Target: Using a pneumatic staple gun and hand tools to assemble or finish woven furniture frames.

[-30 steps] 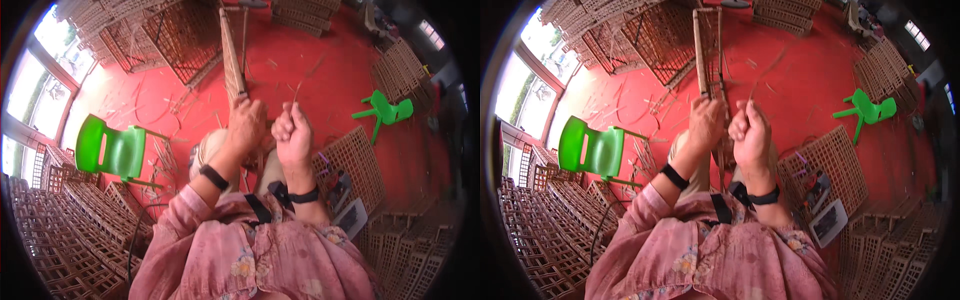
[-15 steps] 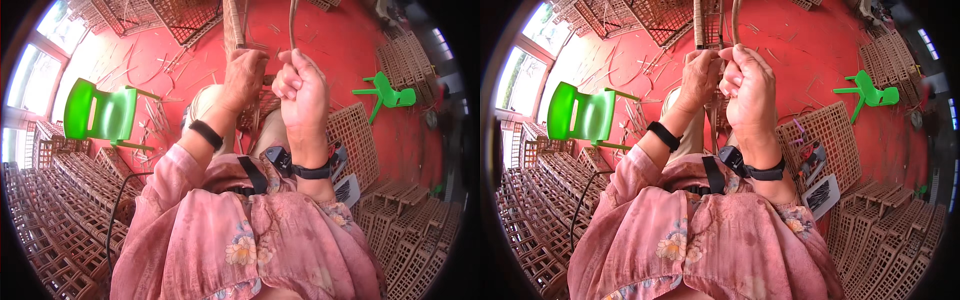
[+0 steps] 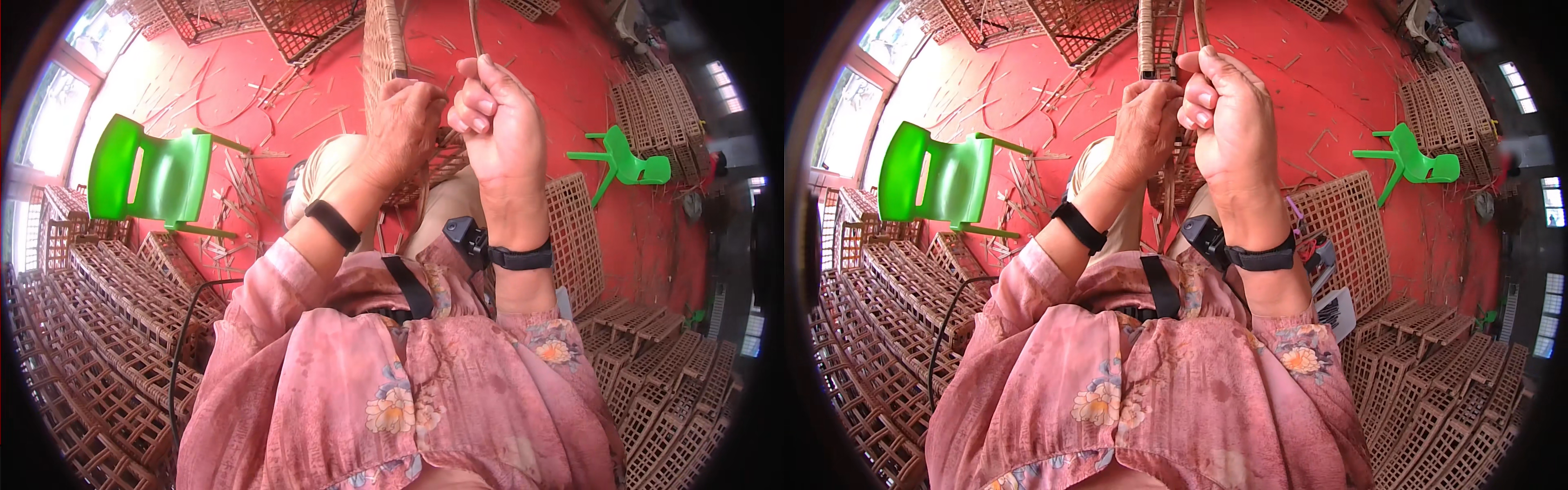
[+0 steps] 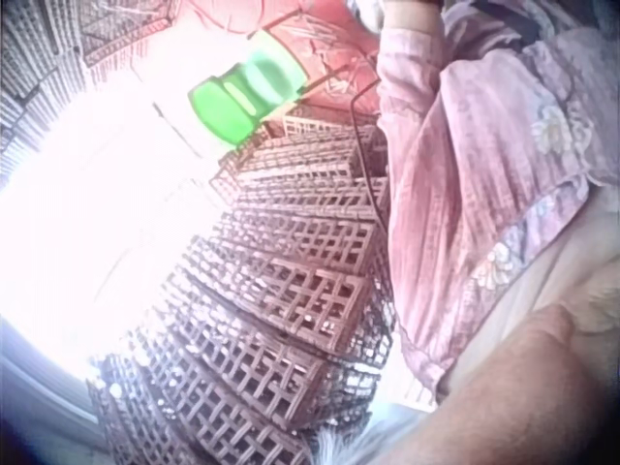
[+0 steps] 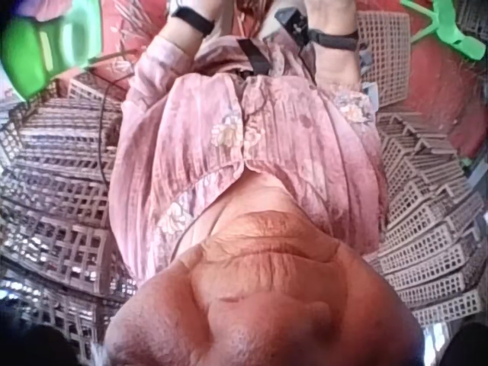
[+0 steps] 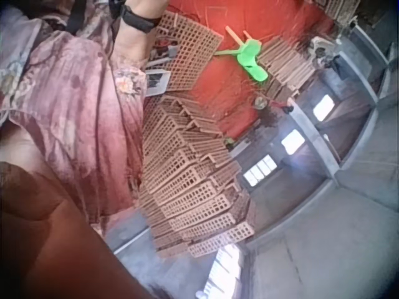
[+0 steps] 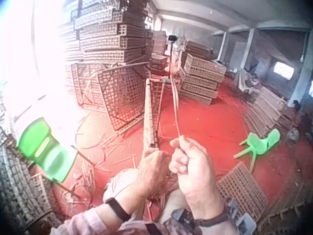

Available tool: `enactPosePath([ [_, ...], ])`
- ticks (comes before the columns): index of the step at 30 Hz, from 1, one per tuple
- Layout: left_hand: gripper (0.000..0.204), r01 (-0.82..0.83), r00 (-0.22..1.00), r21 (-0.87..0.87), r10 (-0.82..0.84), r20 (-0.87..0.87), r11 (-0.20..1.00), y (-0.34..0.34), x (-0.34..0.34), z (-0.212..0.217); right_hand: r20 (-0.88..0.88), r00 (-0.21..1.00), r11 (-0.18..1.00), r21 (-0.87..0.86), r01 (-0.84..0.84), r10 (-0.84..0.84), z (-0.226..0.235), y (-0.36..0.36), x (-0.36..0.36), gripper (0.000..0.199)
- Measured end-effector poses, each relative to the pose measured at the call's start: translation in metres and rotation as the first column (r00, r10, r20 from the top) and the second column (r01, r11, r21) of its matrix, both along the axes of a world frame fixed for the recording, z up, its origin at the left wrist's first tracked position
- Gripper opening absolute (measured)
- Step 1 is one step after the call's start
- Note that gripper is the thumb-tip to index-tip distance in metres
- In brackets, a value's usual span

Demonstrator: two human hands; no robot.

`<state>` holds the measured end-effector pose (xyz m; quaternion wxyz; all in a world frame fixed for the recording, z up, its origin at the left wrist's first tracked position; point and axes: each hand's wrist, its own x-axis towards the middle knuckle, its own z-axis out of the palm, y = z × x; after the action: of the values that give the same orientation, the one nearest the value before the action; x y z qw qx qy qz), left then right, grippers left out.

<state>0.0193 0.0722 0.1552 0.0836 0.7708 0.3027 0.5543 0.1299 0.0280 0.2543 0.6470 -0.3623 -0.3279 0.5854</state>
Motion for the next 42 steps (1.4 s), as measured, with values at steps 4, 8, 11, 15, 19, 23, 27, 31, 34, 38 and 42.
enactPosePath([
  [4, 0.012, 0.032, 0.999, 0.010, -0.032, 0.007, 0.999, 0.002, 0.001, -0.001, -0.001, 1.000, 1.000, 0.001, -0.018, 0.018, -0.001, 0.012, 0.002, 0.026],
  [8, 0.013, 0.042, 0.998, -0.118, -0.036, 0.051, 0.992, 0.001, 0.001, -0.007, -0.065, 0.995, 0.996, -0.043, -0.075, 0.072, -0.006, 0.029, 0.007, 0.024],
  [11, 0.021, 0.148, 0.986, -0.098, -0.139, 0.096, 0.984, -0.006, -0.005, -0.010, -0.153, 0.983, 0.984, -0.130, -0.124, 0.104, -0.010, 0.046, 0.015, 0.022],
  [15, 0.036, 0.098, 0.995, 0.010, -0.098, 0.018, 0.995, -0.018, -0.011, -0.012, -0.228, 0.960, 0.952, -0.219, -0.213, 0.162, -0.025, 0.070, 0.023, 0.022],
  [19, 0.033, 0.040, 0.984, 0.084, -0.024, -0.175, 0.996, -0.023, -0.012, 0.004, -0.353, 0.921, 0.907, -0.314, -0.281, 0.163, -0.040, 0.084, 0.034, 0.021],
  [23, 0.028, 0.055, 0.993, 0.063, -0.048, -0.108, 0.997, -0.022, -0.013, 0.003, -0.322, 0.924, 0.902, -0.304, -0.307, 0.206, -0.052, 0.088, 0.037, 0.025],
  [27, 0.027, 0.021, 0.988, 0.051, -0.012, -0.157, 0.998, -0.024, -0.015, 0.007, 0.297, 0.932, 0.966, -0.209, -0.150, 0.209, -0.044, 0.079, 0.050, 0.034],
  [31, 0.026, 0.009, 0.985, -0.007, -0.010, -0.174, 1.000, -0.024, -0.017, 0.008, 0.928, 0.133, 0.914, 0.305, 0.269, -0.349, -0.041, 0.055, 0.068, 0.038],
  [34, 0.028, 0.012, 0.982, -0.035, -0.018, -0.187, 0.999, -0.026, -0.020, 0.007, 0.824, 0.558, 0.978, 0.183, -0.098, -0.098, -0.037, 0.020, 0.067, 0.037],
  [38, 0.031, -0.001, 0.986, 0.012, 0.003, -0.168, 1.000, -0.023, -0.019, 0.007, 0.850, 0.526, 0.962, 0.125, -0.244, 0.023, -0.046, 0.000, 0.057, 0.039],
  [42, 0.034, -0.005, 0.983, -0.011, 0.003, -0.184, 1.000, -0.023, -0.022, 0.006, 0.908, 0.419, 0.965, 0.102, -0.243, 0.010, -0.043, 0.000, 0.056, 0.041],
])
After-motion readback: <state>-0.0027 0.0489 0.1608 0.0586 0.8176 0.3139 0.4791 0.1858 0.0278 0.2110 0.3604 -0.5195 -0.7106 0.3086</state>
